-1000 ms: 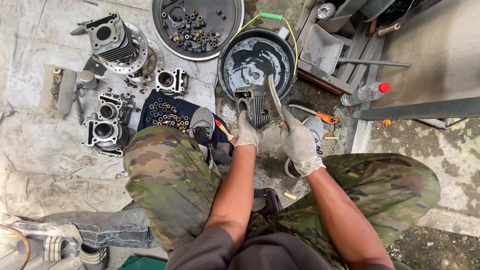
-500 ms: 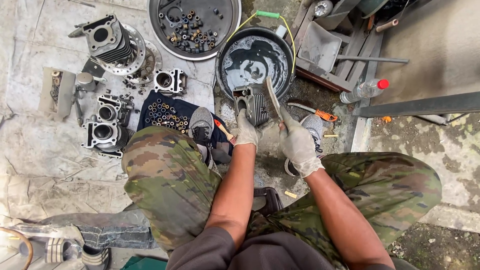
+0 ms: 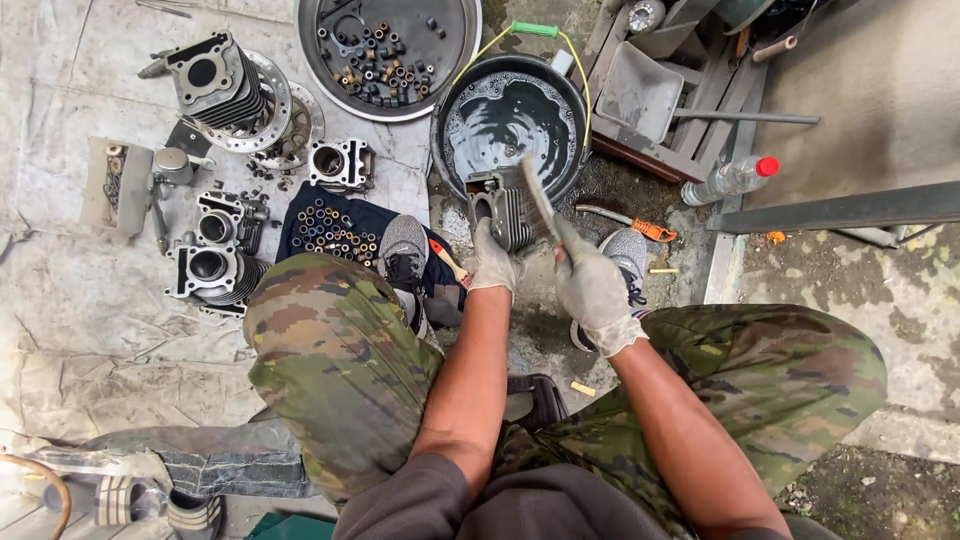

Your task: Cleaning and scraping carbon deposits and gasket residue from a motorcycle cylinder head using a wire brush and a scraper.

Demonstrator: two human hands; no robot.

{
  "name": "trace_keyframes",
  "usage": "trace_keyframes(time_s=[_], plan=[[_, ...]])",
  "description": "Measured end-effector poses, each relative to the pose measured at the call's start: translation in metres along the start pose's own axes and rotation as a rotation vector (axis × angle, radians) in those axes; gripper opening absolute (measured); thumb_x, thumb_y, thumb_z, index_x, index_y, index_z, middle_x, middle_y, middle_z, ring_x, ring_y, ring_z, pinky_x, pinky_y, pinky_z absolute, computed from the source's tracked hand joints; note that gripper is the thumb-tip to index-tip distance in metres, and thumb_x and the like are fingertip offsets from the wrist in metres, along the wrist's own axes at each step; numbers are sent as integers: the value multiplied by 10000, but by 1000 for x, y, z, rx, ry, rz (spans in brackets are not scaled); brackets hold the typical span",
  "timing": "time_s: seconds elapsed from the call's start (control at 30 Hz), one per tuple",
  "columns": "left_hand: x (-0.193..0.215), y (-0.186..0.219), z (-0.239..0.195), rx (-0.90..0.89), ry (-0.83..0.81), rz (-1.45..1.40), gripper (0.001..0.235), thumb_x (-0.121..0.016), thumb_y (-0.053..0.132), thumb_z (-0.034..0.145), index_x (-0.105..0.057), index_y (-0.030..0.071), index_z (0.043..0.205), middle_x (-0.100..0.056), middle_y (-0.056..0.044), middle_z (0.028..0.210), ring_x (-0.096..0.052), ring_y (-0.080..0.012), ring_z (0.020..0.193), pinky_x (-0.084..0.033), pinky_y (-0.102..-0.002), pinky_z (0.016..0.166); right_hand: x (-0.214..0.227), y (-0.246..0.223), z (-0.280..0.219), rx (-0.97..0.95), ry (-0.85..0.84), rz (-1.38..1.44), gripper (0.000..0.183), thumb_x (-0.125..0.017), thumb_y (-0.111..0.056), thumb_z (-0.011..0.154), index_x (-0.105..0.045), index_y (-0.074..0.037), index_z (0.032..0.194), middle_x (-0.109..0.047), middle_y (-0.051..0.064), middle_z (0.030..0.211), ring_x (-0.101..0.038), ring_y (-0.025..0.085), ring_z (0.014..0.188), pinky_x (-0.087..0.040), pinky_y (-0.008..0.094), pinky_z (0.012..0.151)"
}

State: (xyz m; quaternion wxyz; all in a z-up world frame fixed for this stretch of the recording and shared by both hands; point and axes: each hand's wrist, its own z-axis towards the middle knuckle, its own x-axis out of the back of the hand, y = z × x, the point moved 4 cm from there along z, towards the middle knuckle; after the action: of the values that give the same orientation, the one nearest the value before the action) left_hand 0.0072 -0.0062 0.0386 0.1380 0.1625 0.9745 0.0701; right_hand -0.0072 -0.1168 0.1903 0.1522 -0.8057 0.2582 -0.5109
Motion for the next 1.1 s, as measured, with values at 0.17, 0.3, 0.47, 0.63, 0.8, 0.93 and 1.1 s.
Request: trace_keyframes(time_s=[0.17,0.3,0.47,0.63,0.8,0.93,1.1], plan=[[10,-5,52,36,16,-66,532,-791,403,721,-693,62,1117,-734,-183,1040,-750,-353,892,-631,-502,754,9,-12,-15,-27,-41,52,538,-475,-268,1031,-414,-388,1552,-698,121,1256,-667,424,1114,-530,565,995],[-5,4,6,50,-10,36,496,-756,350,742,-693,35,1120,-732,-176,1038,-743,-354,900,-625,-489,767,2,12,7,17,44,-10,545,-479,-237,1031,-396,-324,1563,-685,200,1215,-642,464,1107,-516,598,977],[2,-8,25,49,35,-43,499,-778,392,724,-693,54,1082,-736,-184,1020,-747,-372,878,-621,-539,741,8,-5,-11,-1,-1,12,533,-498,-271,1018,-434,-367,1538,-712,159,1173,-658,446,1102,-525,587,974],[11,-7,49,85,40,-41,536,-799,422,709,-669,69,1090,-723,-213,1016,-736,-416,874,-615,-568,758,15,-12,-17,-36,-41,112,553,-474,-231,1026,-434,-366,1560,-690,114,1292,-663,407,1143,-522,538,1011],[5,2,26,23,6,14,547,-762,385,734,-663,48,1153,-703,-167,1084,-725,-327,917,-610,-464,778,2,5,2,-3,-13,15,544,-480,-262,1033,-393,-359,1562,-662,170,1303,-612,443,1184,-477,581,1054],[10,-4,40,36,43,-100,612,-820,500,663,-683,105,1110,-729,-171,1060,-745,-381,906,-614,-535,758,2,0,-7,53,-39,159,544,-517,-244,1003,-448,-345,1533,-643,166,1350,-587,464,1211,-492,601,1016],[6,0,19,31,-2,-55,497,-755,333,724,-674,34,1112,-715,-174,1055,-741,-363,903,-627,-489,745,19,-22,-24,-48,-64,172,535,-459,-225,1041,-448,-356,1559,-736,111,1163,-716,331,1028,-547,513,986]])
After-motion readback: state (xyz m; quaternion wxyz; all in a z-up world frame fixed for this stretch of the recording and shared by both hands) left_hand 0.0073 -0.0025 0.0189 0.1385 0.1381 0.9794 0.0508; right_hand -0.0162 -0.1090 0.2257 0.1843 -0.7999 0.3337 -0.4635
